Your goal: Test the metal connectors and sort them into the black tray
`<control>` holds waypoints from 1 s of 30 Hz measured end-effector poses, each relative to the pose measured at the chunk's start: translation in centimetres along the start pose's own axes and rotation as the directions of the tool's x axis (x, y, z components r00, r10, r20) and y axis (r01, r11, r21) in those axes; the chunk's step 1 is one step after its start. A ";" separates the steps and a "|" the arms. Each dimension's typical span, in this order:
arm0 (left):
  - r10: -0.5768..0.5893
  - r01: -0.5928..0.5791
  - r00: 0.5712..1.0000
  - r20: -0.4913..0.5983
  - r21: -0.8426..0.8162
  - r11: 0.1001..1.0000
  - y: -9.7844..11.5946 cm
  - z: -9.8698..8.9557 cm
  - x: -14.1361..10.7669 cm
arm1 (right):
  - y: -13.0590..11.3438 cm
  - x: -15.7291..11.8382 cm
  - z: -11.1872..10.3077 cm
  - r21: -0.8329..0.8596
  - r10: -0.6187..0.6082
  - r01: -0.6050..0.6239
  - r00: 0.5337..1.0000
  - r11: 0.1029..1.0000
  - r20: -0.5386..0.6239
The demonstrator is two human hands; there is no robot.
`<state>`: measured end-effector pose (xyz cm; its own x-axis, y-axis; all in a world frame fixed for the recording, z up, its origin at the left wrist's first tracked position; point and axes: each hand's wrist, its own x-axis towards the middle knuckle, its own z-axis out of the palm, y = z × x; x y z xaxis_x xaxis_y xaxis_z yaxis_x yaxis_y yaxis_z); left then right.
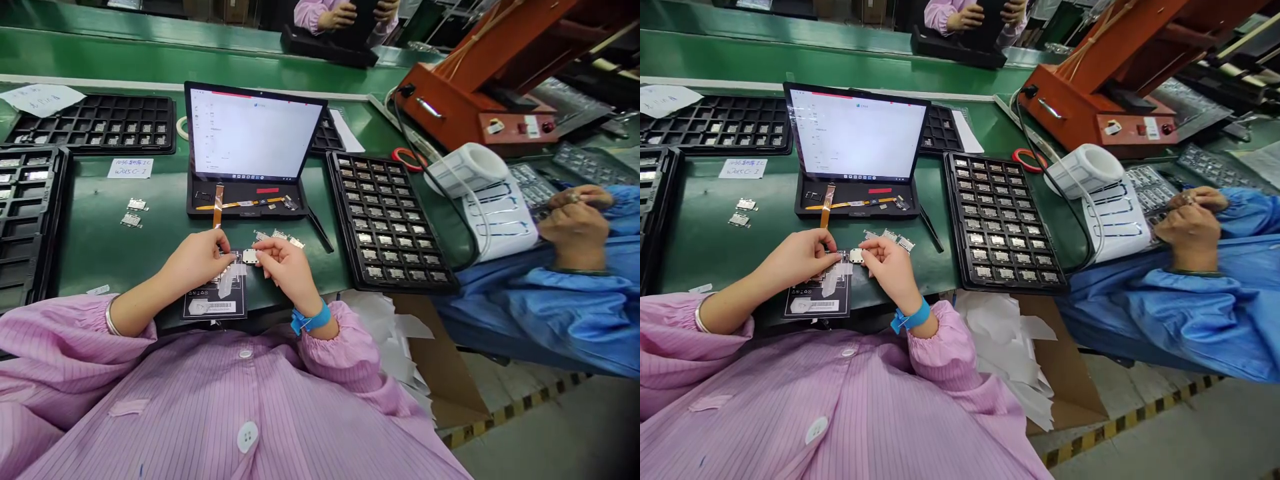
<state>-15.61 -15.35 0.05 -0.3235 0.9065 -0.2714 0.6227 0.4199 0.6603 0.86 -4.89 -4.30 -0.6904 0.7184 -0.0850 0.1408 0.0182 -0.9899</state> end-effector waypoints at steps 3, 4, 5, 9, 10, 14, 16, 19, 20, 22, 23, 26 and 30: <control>-0.003 0.003 1.000 -0.002 0.008 1.000 0.0 -0.1 -0.1 | -0.1 -0.1 0.0 0.000 0.006 -0.006 1.000 1.000 -0.003; -0.004 0.004 1.000 -0.002 0.010 1.000 0.0 -0.2 -0.1 | -0.1 -0.1 0.0 0.001 0.008 -0.008 1.000 1.000 -0.005; -0.006 0.006 1.000 -0.001 0.011 1.000 0.1 -0.2 -0.1 | -0.2 -0.1 0.0 0.004 0.008 -0.008 1.000 1.000 -0.007; -0.015 0.015 1.000 0.005 0.014 1.000 0.3 -0.1 -0.1 | -0.2 -0.1 0.0 0.013 0.000 0.000 1.000 1.000 -0.002; -0.016 0.016 1.000 0.006 0.015 1.000 0.3 -0.1 -0.1 | -0.1 -0.1 0.0 0.015 -0.004 0.004 1.000 1.000 -0.001; -0.028 0.028 1.000 0.012 0.020 0.999 0.3 -0.1 -0.1 | -0.1 -0.1 0.0 0.024 -0.009 0.009 1.000 1.000 0.005; -0.036 0.036 0.999 0.014 0.020 0.999 0.2 -0.1 -0.1 | 0.0 -0.1 0.0 0.027 -0.012 0.012 1.000 1.000 -0.002; -0.038 0.038 0.999 0.016 0.013 0.999 0.2 -0.2 0.0 | -0.1 -0.1 0.0 0.028 -0.015 0.016 1.000 0.999 -0.017; -0.036 0.035 0.999 0.016 0.011 0.999 0.2 -0.2 0.0 | -0.2 -0.1 0.0 0.027 -0.016 0.016 1.000 0.999 -0.019; -0.027 0.027 1.000 0.014 0.009 1.000 0.2 -0.1 0.0 | -0.3 -0.2 0.0 0.023 -0.017 0.018 1.000 1.000 -0.019; -0.024 0.023 1.000 0.013 0.010 1.000 0.1 -0.1 0.0 | -0.3 -0.2 0.1 0.022 -0.018 0.018 1.000 1.000 -0.018; -0.022 0.022 1.000 0.011 0.015 1.000 0.1 0.0 0.0 | -0.4 -0.2 0.1 0.019 -0.014 0.014 1.000 1.000 -0.018; -0.033 0.033 0.999 0.014 0.022 0.999 0.2 -0.1 -0.1 | -0.2 -0.1 0.1 0.029 -0.005 0.005 1.000 1.000 -0.011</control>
<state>-15.50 -15.33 0.26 -0.3339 0.8926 -0.3031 0.6269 0.4504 0.6357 0.84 -5.05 -4.09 -0.6835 0.7257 -0.0792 0.1170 0.0018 -0.9931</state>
